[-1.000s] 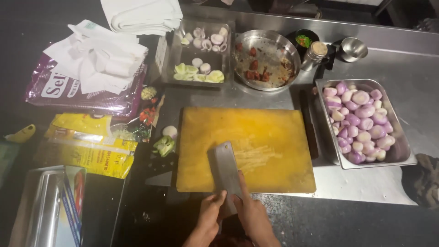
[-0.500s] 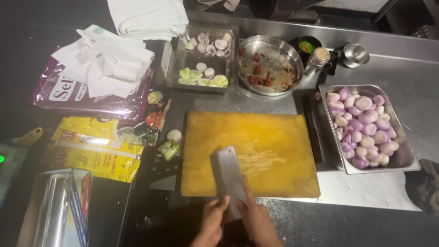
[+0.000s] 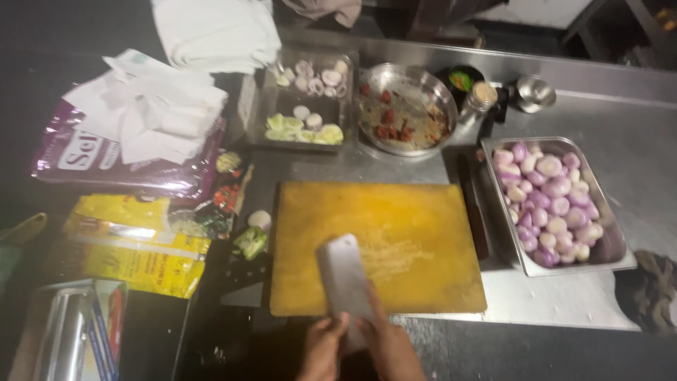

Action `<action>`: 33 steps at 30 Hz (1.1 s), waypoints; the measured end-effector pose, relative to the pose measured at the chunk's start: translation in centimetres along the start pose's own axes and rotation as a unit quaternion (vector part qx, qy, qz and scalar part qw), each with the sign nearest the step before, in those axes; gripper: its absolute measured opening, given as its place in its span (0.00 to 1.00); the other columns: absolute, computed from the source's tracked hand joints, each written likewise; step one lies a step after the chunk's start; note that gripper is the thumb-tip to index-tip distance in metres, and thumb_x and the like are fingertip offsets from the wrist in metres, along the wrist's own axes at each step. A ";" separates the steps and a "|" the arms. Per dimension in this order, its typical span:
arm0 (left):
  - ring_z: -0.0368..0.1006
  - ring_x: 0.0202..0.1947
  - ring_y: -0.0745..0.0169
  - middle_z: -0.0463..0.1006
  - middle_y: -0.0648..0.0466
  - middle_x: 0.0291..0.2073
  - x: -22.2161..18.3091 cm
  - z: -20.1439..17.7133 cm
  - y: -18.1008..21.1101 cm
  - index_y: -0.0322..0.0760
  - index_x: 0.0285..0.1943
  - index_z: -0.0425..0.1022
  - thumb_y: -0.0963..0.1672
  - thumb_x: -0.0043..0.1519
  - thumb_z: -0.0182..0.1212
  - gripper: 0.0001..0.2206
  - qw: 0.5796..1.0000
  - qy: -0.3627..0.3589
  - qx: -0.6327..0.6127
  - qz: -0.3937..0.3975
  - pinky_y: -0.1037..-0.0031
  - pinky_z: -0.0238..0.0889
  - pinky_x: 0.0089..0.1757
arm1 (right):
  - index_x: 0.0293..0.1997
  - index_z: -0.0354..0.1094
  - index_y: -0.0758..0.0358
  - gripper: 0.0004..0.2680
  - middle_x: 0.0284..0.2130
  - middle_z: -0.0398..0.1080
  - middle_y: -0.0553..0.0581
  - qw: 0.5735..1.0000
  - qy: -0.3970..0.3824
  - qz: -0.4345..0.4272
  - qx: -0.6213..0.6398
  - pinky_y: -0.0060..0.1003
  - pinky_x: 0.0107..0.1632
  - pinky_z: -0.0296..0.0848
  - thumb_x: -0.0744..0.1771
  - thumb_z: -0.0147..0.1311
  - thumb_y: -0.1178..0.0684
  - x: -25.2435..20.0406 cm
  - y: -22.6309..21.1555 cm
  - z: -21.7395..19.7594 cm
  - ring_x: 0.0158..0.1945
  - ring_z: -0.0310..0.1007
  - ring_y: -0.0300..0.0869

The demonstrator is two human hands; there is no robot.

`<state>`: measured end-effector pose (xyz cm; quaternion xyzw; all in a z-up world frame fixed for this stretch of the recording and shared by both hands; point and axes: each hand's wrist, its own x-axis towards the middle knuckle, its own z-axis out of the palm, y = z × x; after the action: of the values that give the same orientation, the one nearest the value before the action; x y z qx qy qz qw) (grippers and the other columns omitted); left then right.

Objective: The person peels small shallots at a stainless steel prep counter, using a small knife to trim and peel each shallot over a yellow cutting board and placing peeled shallots into a metal tray. They wipe the cutting board with a cloth and briefly ladle liquid from a pot at a nearby cooking counter before returning to peeling.

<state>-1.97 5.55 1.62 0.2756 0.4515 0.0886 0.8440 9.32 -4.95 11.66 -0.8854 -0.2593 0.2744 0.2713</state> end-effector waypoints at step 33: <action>0.75 0.50 0.48 0.75 0.43 0.51 -1.5 -2.4 12.1 0.30 0.60 0.75 0.43 0.69 0.58 0.14 0.719 0.305 0.376 0.499 0.62 0.69 0.48 | 0.62 0.64 0.67 0.24 0.22 0.78 0.70 0.980 0.075 0.182 -0.034 0.47 0.27 0.73 0.66 0.54 0.36 5.1 4.2 -15.3 0.20 0.77 0.52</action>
<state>-3.58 15.98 8.24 0.7136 0.4780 0.3994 0.3207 23.86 -10.05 17.97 -0.9445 -0.0818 0.2432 0.2052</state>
